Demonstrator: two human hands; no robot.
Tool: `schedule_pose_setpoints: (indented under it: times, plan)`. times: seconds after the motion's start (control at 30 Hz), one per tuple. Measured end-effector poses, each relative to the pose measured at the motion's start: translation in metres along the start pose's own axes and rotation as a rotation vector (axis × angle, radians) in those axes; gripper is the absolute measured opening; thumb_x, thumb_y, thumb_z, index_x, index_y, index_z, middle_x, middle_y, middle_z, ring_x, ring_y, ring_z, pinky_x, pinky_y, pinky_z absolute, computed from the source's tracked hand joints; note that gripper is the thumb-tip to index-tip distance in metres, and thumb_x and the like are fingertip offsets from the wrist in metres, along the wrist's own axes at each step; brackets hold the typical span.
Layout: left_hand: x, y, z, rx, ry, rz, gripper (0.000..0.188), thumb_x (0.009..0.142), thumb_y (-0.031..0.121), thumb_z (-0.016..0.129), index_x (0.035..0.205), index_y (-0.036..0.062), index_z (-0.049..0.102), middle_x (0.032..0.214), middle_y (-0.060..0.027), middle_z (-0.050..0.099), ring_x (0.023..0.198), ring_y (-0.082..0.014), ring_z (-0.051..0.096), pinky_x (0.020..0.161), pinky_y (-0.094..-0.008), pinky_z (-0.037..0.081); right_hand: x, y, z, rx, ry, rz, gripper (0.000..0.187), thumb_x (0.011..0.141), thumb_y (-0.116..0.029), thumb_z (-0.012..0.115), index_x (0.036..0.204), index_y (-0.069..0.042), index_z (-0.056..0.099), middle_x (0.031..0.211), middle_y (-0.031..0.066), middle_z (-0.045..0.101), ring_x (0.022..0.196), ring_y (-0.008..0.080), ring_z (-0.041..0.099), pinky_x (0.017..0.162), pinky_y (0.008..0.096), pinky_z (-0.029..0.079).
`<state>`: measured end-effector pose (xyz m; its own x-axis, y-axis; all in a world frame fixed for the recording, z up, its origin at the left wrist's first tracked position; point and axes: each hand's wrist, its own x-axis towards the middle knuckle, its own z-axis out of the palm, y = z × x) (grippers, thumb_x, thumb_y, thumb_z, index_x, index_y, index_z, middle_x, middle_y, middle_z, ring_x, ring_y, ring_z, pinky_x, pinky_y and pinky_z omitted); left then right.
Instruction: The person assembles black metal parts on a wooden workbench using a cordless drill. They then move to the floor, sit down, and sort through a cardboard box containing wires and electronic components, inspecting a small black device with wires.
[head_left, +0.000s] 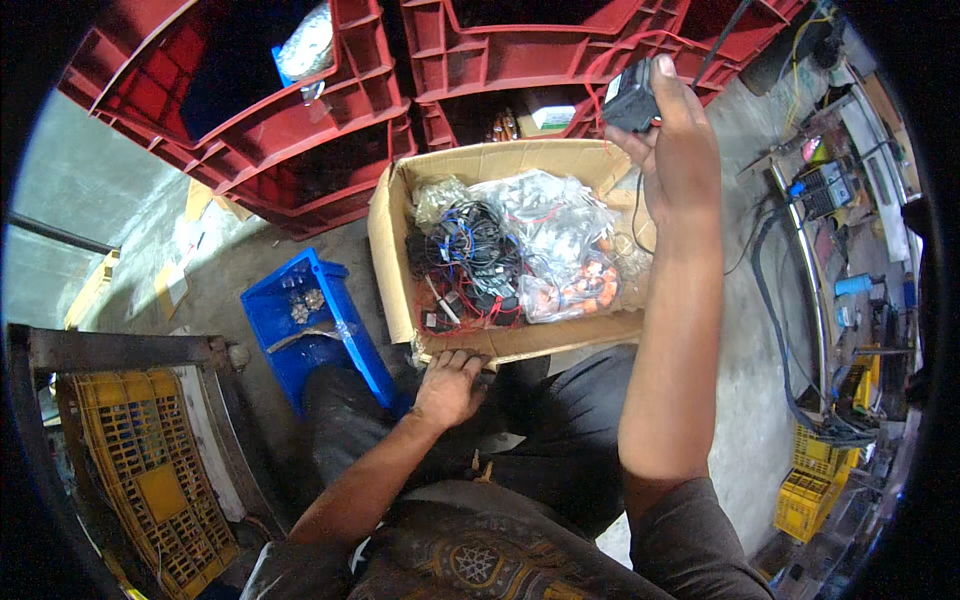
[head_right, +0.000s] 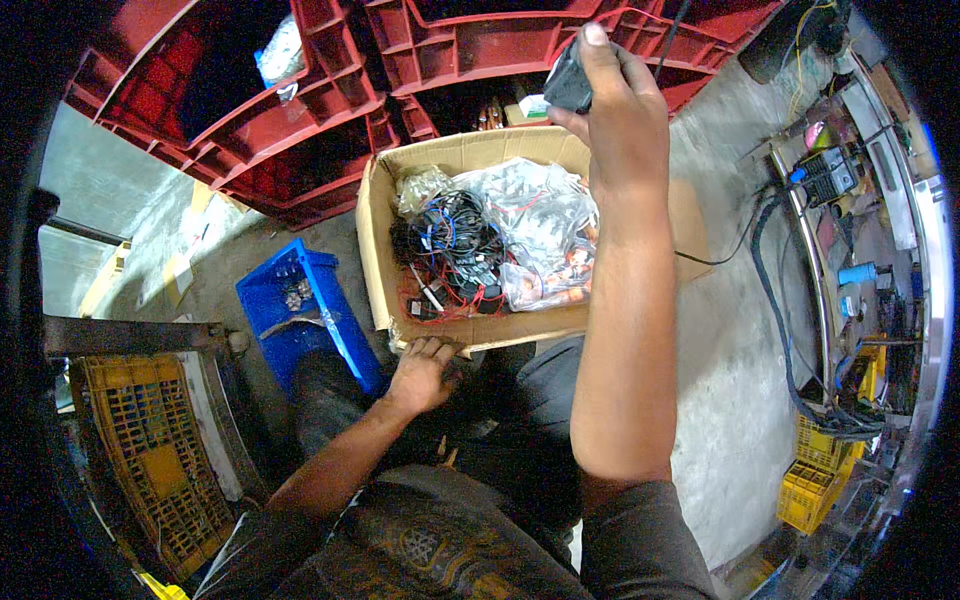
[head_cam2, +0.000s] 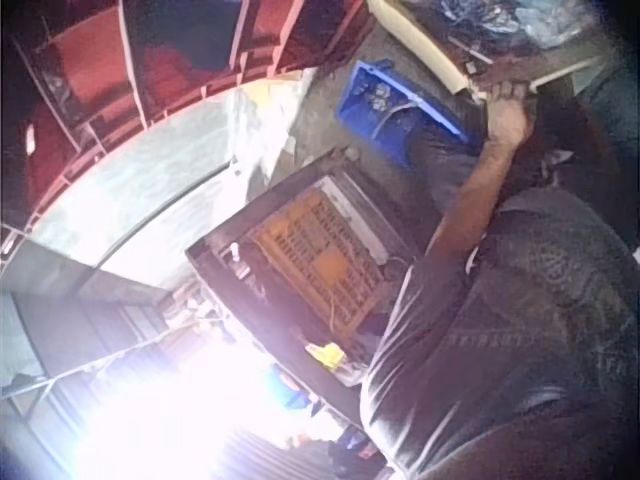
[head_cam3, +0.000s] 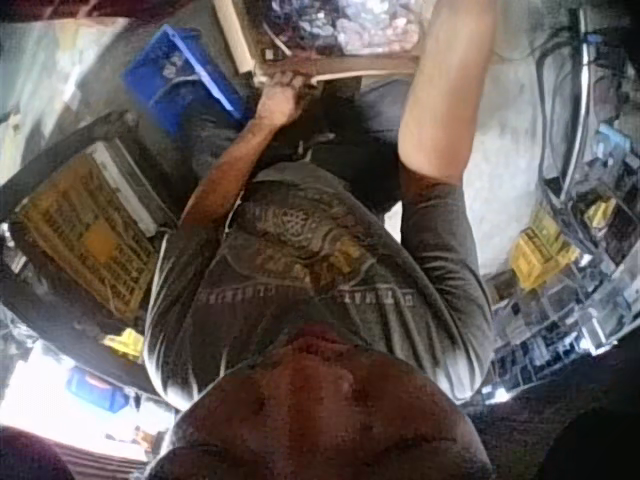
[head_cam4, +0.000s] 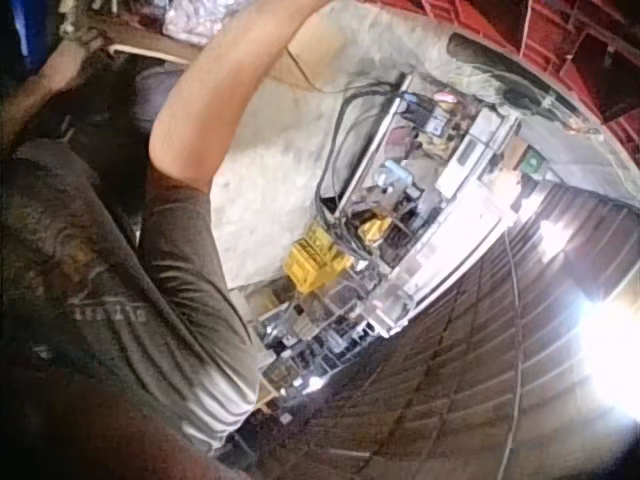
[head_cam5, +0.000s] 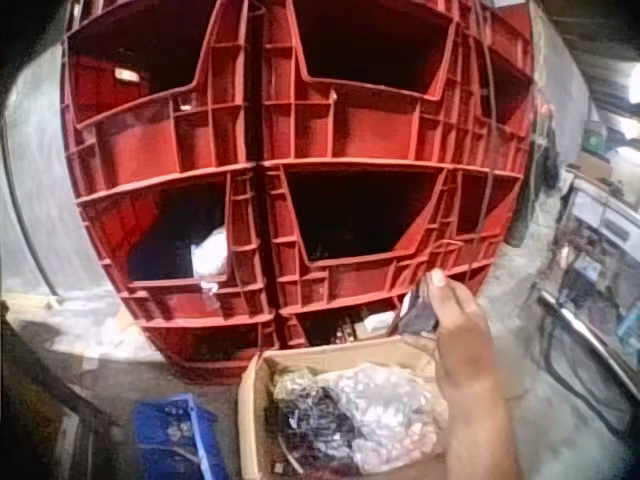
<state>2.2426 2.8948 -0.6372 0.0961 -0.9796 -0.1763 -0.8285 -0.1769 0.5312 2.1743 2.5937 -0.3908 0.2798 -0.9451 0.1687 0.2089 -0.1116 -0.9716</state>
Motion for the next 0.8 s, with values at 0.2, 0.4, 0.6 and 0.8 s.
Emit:
schedule_pose_setpoints:
  times: [0.2,0.4,0.6,0.8]
  plan:
    - [0.055,0.002,-0.032,-0.094,-0.268,-0.33,0.035,0.092,0.04,0.056,0.106,0.0114,0.07,0.093,-0.0186,0.069,0.089,-0.0382,0.066,0.084,-0.0509,0.05,0.002,0.003,-0.009,-0.022,0.016,-0.006,0.041,0.086,-0.034,0.073,0.108,-0.003,0.059,0.092,0.0034,0.064,0.079,0.0115,0.064,0.068,0.0255,0.057]
    - [0.153,-0.114,0.03,0.02,-0.329,-0.491,0.038,0.096,0.034,0.046,0.109,0.0076,0.069,0.112,-0.0265,0.064,0.105,-0.0376,0.063,0.09,-0.046,0.05,0.002,-0.006,-0.006,-0.089,-0.013,-0.019,0.038,0.081,-0.029,0.077,0.107,-0.005,0.063,0.09,0.0014,0.064,0.078,0.0089,0.063,0.066,0.0244,0.054]
    - [0.162,-0.173,0.073,-0.429,-0.266,-0.984,0.037,0.091,0.035,0.052,0.113,0.0087,0.064,0.109,-0.0185,0.065,0.096,-0.0361,0.065,0.085,-0.051,0.051,-0.009,-0.017,-0.006,-0.162,-0.009,-0.025,0.044,0.079,-0.033,0.078,0.109,-0.005,0.063,0.092,0.0021,0.065,0.079,0.0101,0.063,0.065,0.0238,0.051]
    - [0.165,-0.162,0.044,-0.965,-0.146,-1.161,0.032,0.09,0.033,0.057,0.113,0.0102,0.059,0.104,-0.0108,0.061,0.088,-0.0257,0.063,0.078,-0.048,0.051,-0.011,-0.006,-0.015,-0.191,-0.038,-0.091,0.037,0.074,-0.029,0.081,0.09,0.0,0.064,0.078,0.0029,0.065,0.072,0.0113,0.057,0.07,0.0279,0.048]
